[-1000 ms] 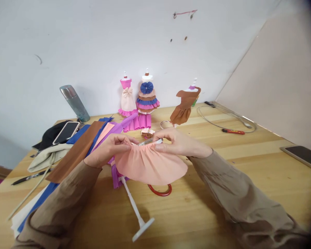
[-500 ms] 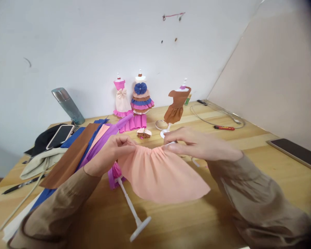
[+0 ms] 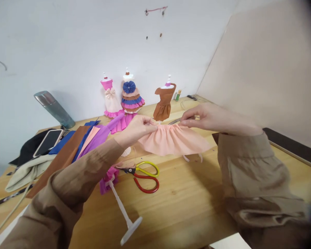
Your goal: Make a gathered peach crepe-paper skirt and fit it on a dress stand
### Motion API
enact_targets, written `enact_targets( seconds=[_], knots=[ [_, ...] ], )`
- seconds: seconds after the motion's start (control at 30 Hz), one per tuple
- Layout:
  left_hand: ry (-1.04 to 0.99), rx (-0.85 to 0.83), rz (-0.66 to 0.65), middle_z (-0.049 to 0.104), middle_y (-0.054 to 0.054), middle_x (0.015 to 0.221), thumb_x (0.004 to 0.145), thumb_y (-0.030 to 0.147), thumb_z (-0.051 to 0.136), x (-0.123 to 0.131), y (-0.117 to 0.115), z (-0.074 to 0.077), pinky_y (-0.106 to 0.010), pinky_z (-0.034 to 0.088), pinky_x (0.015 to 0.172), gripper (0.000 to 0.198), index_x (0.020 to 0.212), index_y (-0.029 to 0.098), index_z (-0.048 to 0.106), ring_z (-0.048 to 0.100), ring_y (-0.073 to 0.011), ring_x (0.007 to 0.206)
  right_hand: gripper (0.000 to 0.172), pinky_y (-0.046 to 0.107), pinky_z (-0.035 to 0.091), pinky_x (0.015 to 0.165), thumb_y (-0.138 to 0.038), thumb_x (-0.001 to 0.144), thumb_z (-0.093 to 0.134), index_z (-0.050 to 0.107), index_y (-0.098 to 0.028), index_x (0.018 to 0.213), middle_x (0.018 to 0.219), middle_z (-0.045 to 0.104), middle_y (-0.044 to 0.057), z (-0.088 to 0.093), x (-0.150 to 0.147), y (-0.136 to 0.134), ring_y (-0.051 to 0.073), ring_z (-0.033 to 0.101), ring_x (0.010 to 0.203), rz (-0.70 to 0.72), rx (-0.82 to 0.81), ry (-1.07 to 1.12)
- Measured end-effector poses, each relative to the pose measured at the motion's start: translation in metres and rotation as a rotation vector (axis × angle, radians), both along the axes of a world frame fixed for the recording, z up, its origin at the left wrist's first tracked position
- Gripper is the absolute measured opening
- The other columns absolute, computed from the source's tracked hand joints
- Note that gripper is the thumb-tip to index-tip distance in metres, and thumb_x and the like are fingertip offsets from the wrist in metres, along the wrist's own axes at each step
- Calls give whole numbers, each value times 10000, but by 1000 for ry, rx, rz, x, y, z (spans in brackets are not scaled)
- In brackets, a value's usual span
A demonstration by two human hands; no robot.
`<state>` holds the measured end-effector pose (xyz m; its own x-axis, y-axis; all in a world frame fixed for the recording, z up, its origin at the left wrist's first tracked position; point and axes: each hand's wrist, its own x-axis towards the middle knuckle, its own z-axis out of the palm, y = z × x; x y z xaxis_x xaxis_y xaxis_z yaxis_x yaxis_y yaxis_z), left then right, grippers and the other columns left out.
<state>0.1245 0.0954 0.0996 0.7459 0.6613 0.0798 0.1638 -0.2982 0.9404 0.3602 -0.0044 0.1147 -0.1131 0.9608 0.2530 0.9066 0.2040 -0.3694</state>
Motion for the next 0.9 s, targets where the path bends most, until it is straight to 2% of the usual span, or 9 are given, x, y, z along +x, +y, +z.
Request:
enact_targets(
  seconds=[0.1, 0.23, 0.37, 0.63, 0.77, 0.9],
  knots=[
    [-20, -56, 3, 576, 16, 631, 667, 242, 689, 20, 8, -6, -247, 352, 581, 116, 654, 133, 653, 481, -96, 600, 296, 269, 349, 550, -403, 873, 564, 727, -202, 730, 655, 666, 8, 2, 10, 3, 137, 551, 585, -103, -83, -114],
    [-39, -64, 17, 623, -8, 659, 679, 247, 667, 38, 20, -13, -243, 392, 581, 125, 694, 124, 679, 532, -112, 618, 268, 284, 357, 576, -356, 858, 552, 734, -192, 748, 720, 705, 33, 1, 16, 7, 166, 584, 635, -249, -2, -196],
    [-30, -25, 27, 655, -30, 678, 673, 227, 662, 45, 28, -18, -246, 429, 610, 121, 702, 114, 692, 569, -123, 648, 254, 299, 391, 630, -309, 860, 540, 755, -196, 785, 779, 729, 57, -2, 19, 11, 191, 617, 715, -224, 123, -236],
    [-4, 125, 59, 655, -26, 680, 672, 258, 662, 47, 34, -17, -239, 419, 590, 142, 689, 123, 699, 556, -130, 654, 318, 361, 423, 776, -268, 917, 478, 736, -178, 753, 804, 722, 105, -3, 17, 18, 238, 611, 839, -167, 230, -317],
    [9, 169, 60, 653, -20, 678, 677, 245, 654, 47, 38, -16, -243, 409, 605, 130, 672, 120, 689, 552, -129, 660, 324, 381, 426, 841, -223, 921, 458, 730, -161, 755, 828, 717, 124, -6, 16, 22, 244, 593, 863, -138, 256, -341],
    [18, 188, 45, 641, -12, 670, 679, 229, 642, 45, 39, -11, -250, 401, 617, 115, 662, 121, 679, 547, -125, 651, 315, 375, 425, 831, -218, 912, 470, 729, -160, 742, 824, 711, 125, -8, 17, 24, 243, 588, 857, -157, 249, -365]
  ],
)
